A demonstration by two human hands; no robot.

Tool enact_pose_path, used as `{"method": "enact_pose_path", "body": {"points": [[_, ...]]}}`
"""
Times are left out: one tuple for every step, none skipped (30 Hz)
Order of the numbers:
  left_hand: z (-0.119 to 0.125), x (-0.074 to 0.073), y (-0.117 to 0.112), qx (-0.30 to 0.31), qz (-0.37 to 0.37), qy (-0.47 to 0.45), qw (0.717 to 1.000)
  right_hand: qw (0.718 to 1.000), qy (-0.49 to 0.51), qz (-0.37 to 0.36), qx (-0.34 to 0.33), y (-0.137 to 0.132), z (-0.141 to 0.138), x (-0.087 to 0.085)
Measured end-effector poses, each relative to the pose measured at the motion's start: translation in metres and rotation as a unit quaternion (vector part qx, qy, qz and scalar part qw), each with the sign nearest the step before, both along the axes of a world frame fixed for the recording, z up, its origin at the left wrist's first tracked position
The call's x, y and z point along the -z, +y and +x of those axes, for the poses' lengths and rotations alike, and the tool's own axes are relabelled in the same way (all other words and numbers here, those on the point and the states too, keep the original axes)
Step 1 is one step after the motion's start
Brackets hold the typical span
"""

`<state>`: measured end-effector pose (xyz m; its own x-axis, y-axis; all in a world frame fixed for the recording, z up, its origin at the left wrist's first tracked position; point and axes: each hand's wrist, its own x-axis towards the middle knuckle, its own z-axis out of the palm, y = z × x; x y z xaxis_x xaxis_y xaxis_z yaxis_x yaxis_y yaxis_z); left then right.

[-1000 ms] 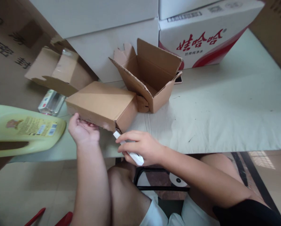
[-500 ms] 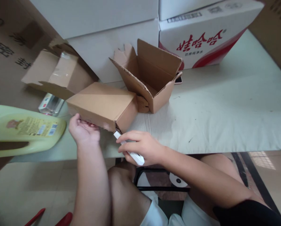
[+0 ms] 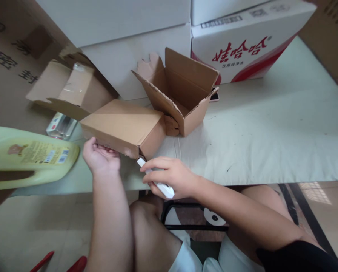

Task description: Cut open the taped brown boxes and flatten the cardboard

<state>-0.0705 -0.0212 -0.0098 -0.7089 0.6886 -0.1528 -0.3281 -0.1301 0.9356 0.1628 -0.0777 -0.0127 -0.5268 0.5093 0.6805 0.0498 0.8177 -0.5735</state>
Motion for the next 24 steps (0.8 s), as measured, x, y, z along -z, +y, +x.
{"method": "enact_pose_path", "body": {"points": [[-0.0001, 0.0004, 0.0000, 0.000, 0.002, 0.002, 1.000, 1.000, 0.006, 0.000, 0.000, 0.0000, -0.0002, -0.0001], [-0.0002, 0.0007, 0.0000, -0.001, 0.003, 0.004, 1.000, 1.000, 0.011, 0.000, 0.001, 0.0000, -0.0004, -0.0001], [-0.0004, 0.0010, 0.0000, -0.001, 0.005, 0.005, 1.000, 1.000, 0.013, 0.001, 0.001, 0.0000, -0.0004, -0.0001], [-0.0006, 0.0013, 0.0001, -0.001, 0.007, 0.007, 1.000, 1.000, 0.012, 0.001, 0.001, 0.0000, -0.0004, 0.0001], [-0.0008, 0.0015, 0.0002, 0.000, 0.008, 0.009, 1.000, 1.000, 0.008, 0.002, 0.002, 0.0000, -0.0003, 0.0004], [-0.0010, 0.0017, 0.0003, 0.001, 0.009, 0.011, 1.000, 1.000, 0.001, 0.001, 0.003, -0.0001, -0.0001, 0.0008], [-0.0013, 0.0018, 0.0003, 0.002, 0.009, 0.011, 1.000, 1.000, -0.006, 0.000, 0.003, -0.0002, 0.0001, 0.0011], [-0.0015, 0.0018, 0.0004, 0.002, 0.009, 0.010, 1.000, 1.000, -0.011, -0.001, 0.003, -0.0002, 0.0003, 0.0014], [-0.0016, 0.0018, 0.0005, 0.002, 0.009, 0.008, 1.000, 1.000, -0.014, -0.002, 0.003, -0.0003, 0.0004, 0.0016], [-0.0016, 0.0017, 0.0005, 0.002, 0.010, 0.007, 1.000, 1.000, -0.015, -0.002, 0.002, -0.0004, 0.0005, 0.0017], [-0.0016, 0.0015, 0.0005, 0.003, 0.010, 0.006, 1.000, 1.000, -0.013, -0.002, 0.003, -0.0004, 0.0005, 0.0016], [-0.0015, 0.0014, 0.0005, 0.004, 0.010, 0.006, 1.000, 1.000, -0.011, -0.002, 0.003, -0.0005, 0.0005, 0.0013], [-0.0014, 0.0012, 0.0004, 0.004, 0.010, 0.007, 1.000, 1.000, -0.007, -0.002, 0.003, -0.0005, 0.0004, 0.0009], [-0.0012, 0.0010, 0.0003, 0.003, 0.008, 0.008, 1.000, 1.000, -0.003, -0.002, 0.004, -0.0006, 0.0003, 0.0004], [-0.0010, 0.0007, 0.0001, 0.001, 0.006, 0.008, 1.000, 1.000, 0.001, -0.001, 0.003, -0.0006, 0.0003, -0.0002], [-0.0007, 0.0005, 0.0000, -0.001, 0.004, 0.007, 1.000, 1.000, 0.004, -0.002, 0.003, -0.0005, 0.0002, -0.0008], [-0.0005, 0.0003, -0.0001, -0.003, 0.001, 0.005, 1.000, 1.000, 0.008, -0.002, 0.003, -0.0005, 0.0002, -0.0013], [-0.0002, 0.0001, -0.0001, -0.005, 0.000, 0.003, 1.000, 1.000, 0.011, -0.001, 0.002, -0.0003, 0.0001, -0.0018], [0.0001, 0.0000, 0.0000, -0.006, 0.001, 0.000, 1.000, 1.000, 0.015, 0.000, 0.003, -0.0002, 0.0000, -0.0022], [0.0005, -0.0002, 0.0001, -0.006, 0.003, -0.004, 1.000, 1.000, 0.018, 0.001, 0.003, -0.0001, -0.0002, -0.0024], [0.0010, -0.0004, 0.0002, -0.007, 0.005, -0.007, 1.000, 1.000, 0.020, 0.002, 0.005, 0.0001, -0.0003, -0.0025], [0.0014, -0.0005, 0.0004, -0.008, 0.008, -0.010, 1.000, 1.000, 0.021, 0.003, 0.006, 0.0002, -0.0005, -0.0025], [0.0018, -0.0006, 0.0006, -0.010, 0.009, -0.012, 1.000, 1.000, 0.021, 0.003, 0.006, 0.0002, -0.0005, -0.0024], [0.0022, -0.0007, 0.0007, -0.012, 0.010, -0.014, 1.000, 1.000, 0.020, 0.002, 0.006, 0.0003, -0.0006, -0.0022]]}}
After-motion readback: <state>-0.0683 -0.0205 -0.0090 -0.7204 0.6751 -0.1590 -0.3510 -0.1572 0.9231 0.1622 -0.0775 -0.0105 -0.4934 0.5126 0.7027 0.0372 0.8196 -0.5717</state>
